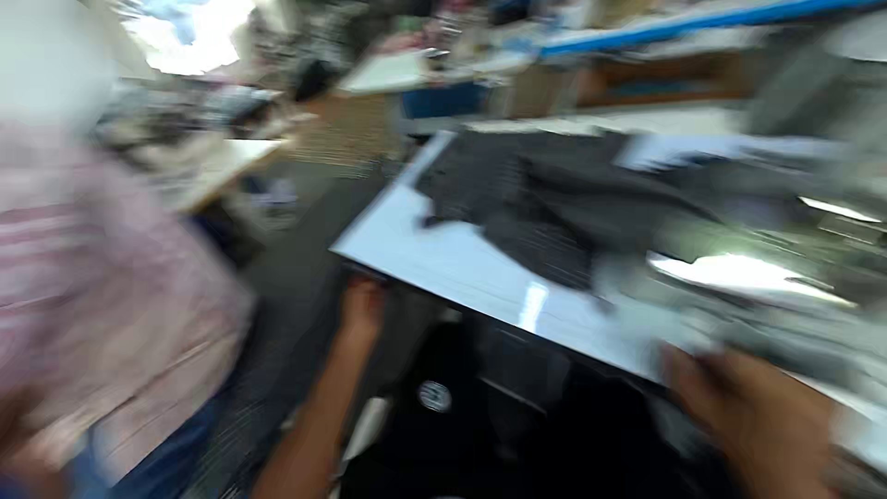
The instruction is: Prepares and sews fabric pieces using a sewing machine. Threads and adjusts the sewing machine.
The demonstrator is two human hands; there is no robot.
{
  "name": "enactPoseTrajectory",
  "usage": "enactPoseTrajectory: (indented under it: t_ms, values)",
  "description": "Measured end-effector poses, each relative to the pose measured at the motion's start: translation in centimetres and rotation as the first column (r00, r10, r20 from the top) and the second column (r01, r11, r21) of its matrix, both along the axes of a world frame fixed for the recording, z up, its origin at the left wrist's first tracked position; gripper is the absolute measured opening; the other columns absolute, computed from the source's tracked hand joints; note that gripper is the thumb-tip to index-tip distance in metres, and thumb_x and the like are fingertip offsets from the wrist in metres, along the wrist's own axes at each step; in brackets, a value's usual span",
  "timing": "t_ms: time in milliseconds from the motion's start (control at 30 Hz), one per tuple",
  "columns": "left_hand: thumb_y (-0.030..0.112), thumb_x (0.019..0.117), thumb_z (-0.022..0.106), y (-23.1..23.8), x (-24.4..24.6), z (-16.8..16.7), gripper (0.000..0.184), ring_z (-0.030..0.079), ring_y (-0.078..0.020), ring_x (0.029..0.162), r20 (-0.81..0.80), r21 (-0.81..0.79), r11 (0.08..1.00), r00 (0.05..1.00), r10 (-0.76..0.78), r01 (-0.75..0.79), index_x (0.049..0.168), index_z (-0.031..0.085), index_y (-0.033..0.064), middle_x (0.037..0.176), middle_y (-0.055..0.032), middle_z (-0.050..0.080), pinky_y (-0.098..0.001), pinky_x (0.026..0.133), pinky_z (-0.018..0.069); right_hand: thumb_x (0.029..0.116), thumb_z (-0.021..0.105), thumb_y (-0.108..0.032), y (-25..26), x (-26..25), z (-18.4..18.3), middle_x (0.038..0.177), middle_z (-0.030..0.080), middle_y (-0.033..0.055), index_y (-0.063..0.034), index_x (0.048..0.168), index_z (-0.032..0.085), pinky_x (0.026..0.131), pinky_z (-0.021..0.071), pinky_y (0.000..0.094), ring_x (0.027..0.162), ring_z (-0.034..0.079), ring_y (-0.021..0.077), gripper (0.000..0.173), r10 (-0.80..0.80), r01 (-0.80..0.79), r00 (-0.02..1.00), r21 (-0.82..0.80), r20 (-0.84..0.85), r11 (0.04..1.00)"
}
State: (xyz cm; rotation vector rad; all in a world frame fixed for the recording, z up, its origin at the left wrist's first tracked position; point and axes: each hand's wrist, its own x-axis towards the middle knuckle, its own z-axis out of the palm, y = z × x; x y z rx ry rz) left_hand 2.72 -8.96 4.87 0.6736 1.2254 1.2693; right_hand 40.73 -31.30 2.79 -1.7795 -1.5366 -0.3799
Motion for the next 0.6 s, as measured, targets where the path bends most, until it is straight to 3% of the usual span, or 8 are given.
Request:
enactPoseTrajectory:
  t_ms: [100,200,267,333,400,467,533,600]
  values:
    - [0.007,0.0999,0.046,3.2,-0.3,-3.1,0.02,0.07,-0.022,0.089,0.162,0.095,0.987,0.976,-0.142,0.128,0.118,0.054,0.0034,0.099,-0.0101,0.068,-0.0426,0.083,0.0612,0.095,0.061,-0.046,0.1,0.8,-0.2,0.063,0.063,0.0074,-0.0093,0.071,0.066,0.051,0.052,0.0496,0.058,0.065,0.0266,0.044,-0.231,0.231,0.973,-0.04,0.01,0.972]
    - [0.011,0.1053,0.038,5.2,-1.1,-5.2,0.023,0.07,-0.0224,0.1,0.197,0.141,0.975,0.96,-0.197,0.171,0.124,0.05,0.0079,0.105,-0.0064,0.068,-0.0481,0.094,0.0585,0.0968,0.062,-0.049,0.4,1.2,0.0,0.065,0.063,0.003,-0.0137,0.074,0.067,0.05,0.0522,0.044,0.059,0.065,0.0211,0.042,-0.21,0.21,0.978,-0.047,0.011,0.977]
    - [0.014,0.1082,0.037,4.0,-1.2,-5.0,0.03,0.068,-0.0213,0.107,0.121,0.068,0.986,0.98,-0.159,0.151,0.135,0.047,0.0072,0.117,-0.0068,0.066,-0.0461,0.095,0.0571,0.098,0.061,-0.048,0.3,1.3,-0.2,0.065,0.061,0.0023,-0.0138,0.075,0.067,0.048,0.0502,0.0412,0.057,0.063,0.0199,0.042,-0.181,0.182,0.983,-0.035,0.016,0.983]
    - [0.018,0.1092,0.038,1.2,-0.9,-4.4,0.034,0.067,-0.0162,0.104,-0.004,-0.032,0.992,0.993,-0.121,0.121,0.142,0.045,0.01,0.12,-0.0035,0.063,-0.0393,0.09,0.0566,0.0991,0.06,-0.048,0.2,1.4,-0.2,0.063,0.059,0.0015,-0.0138,0.075,0.065,0.047,0.048,0.0391,0.055,0.061,0.0191,0.042,-0.164,0.165,0.986,-0.027,0.021,0.986]
    - [0.018,0.1093,0.043,-2.6,0.1,-3.8,0.025,0.068,-0.0104,0.081,-0.066,-0.076,0.992,0.993,-0.101,0.096,0.133,0.05,0.0147,0.1,0.0026,0.065,-0.0314,0.074,0.0605,0.0993,0.06,-0.047,0.1,1.5,-0.2,0.062,0.058,0.0007,-0.0139,0.075,0.066,0.047,0.0468,0.0379,0.055,0.06,0.018,0.041,-0.153,0.153,0.988,-0.004,0.005,0.988]
    - [0.021,0.1097,0.045,-5.7,1.5,-3.1,0.015,0.067,-0.0089,0.066,0.02,-0.09,0.979,0.983,-0.184,0.185,0.113,0.059,0.0188,0.081,0.0059,0.067,-0.0287,0.064,0.0614,0.0986,0.062,-0.043,-0.3,1.3,-0.1,0.063,0.059,-0.0015,-0.0137,0.078,0.069,0.048,0.0468,0.0348,0.054,0.058,0.0141,0.037,-0.117,0.121,0.991,0.054,-0.068,0.991]
    - [0.031,0.1117,0.036,-8.1,3.5,-1.6,0.035,0.069,-0.0108,0.069,0.2,-0.085,0.938,0.928,-0.314,0.336,0.099,0.067,0.0194,0.079,0.0043,0.069,-0.0312,0.069,0.0613,0.0966,0.065,-0.04,-1.1,0.0,0.3,0.066,0.061,-0.0032,-0.0121,0.085,0.072,0.051,0.0499,0.0314,0.056,0.057,0.0102,0.031,-0.054,0.072,0.983,0.096,-0.176,0.993]
    - [0.037,0.1125,0.027,-9.8,6.2,-0.1,0.045,0.071,-0.0161,0.081,0.337,-0.019,0.898,0.848,-0.409,0.44,0.104,0.067,0.018,0.085,0.0006,0.071,-0.038,0.081,0.061,0.0942,0.07,-0.039,-2.0,-2.3,1.0,0.07,0.063,-0.0036,-0.0092,0.094,0.073,0.052,0.0526,0.0285,0.057,0.058,0.0073,0.03,0.057,-0.015,0.949,0.136,-0.311,0.991]
